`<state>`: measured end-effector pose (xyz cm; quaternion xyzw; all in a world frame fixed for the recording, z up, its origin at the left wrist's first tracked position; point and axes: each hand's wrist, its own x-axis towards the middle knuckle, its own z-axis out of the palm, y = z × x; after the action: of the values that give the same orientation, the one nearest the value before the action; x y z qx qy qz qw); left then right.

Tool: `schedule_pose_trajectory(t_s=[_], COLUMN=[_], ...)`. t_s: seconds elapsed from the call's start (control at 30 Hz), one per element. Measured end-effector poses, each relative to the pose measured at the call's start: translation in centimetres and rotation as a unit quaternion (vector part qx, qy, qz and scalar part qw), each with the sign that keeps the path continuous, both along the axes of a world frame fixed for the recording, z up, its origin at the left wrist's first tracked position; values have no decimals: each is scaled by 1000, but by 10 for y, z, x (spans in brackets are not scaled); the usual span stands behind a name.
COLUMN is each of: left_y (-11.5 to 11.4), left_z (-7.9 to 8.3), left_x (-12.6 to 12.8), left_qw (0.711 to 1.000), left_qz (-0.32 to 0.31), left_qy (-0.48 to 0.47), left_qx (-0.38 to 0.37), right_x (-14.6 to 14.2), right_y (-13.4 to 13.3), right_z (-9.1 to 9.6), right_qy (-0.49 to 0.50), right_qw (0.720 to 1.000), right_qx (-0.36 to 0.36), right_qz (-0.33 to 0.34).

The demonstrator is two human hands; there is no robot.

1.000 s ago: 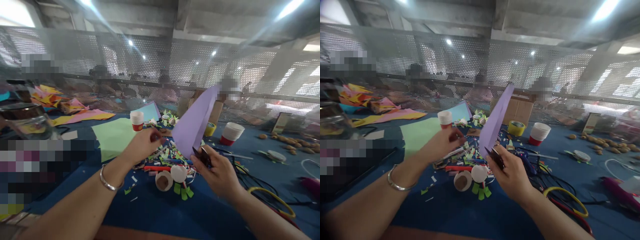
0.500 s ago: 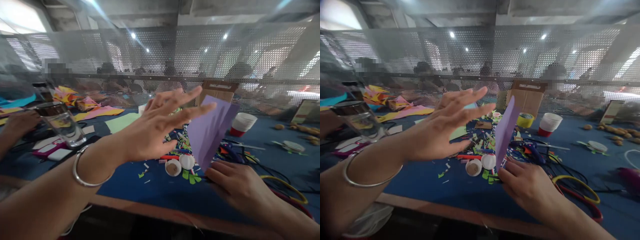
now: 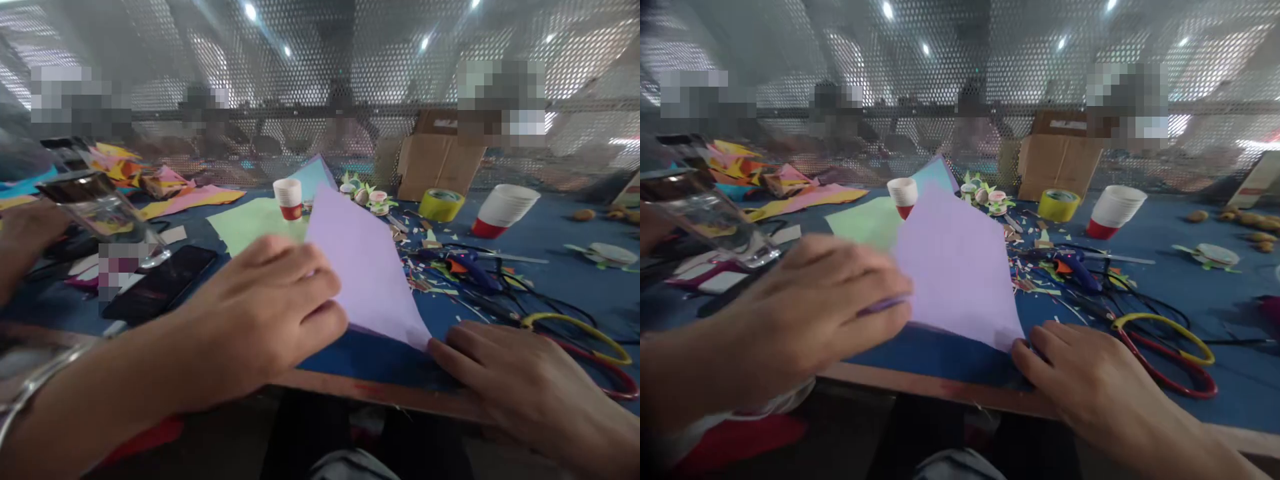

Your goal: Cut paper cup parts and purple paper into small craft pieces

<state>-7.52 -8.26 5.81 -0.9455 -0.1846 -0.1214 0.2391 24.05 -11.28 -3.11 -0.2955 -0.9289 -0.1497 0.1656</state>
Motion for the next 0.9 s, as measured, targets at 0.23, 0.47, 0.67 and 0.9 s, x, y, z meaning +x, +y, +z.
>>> schedule_pose_trajectory(t_s=[0.23,0.47,0.67,0.9], left_y=[-39,-41,-37,-6], left_z=[-70,-90,-86,-76], left_x=[-9,2,1,-8], left_qw=[975,919,851,844], left_qz=[56,95,160,197], left_qy=[-60,-136,-144,-128], left_qx=[-206,-357,-479,-482], right_x=[22,26,20,12], right_y=[-20,-22,-14,-10], right_z=[-18,-22,-15,-7], right_qy=[-39,10,101,118], right_qw=[998,989,954,926], right_qx=[-47,-137,-272,-334], right_qz=[-28,-53,-72,-132])
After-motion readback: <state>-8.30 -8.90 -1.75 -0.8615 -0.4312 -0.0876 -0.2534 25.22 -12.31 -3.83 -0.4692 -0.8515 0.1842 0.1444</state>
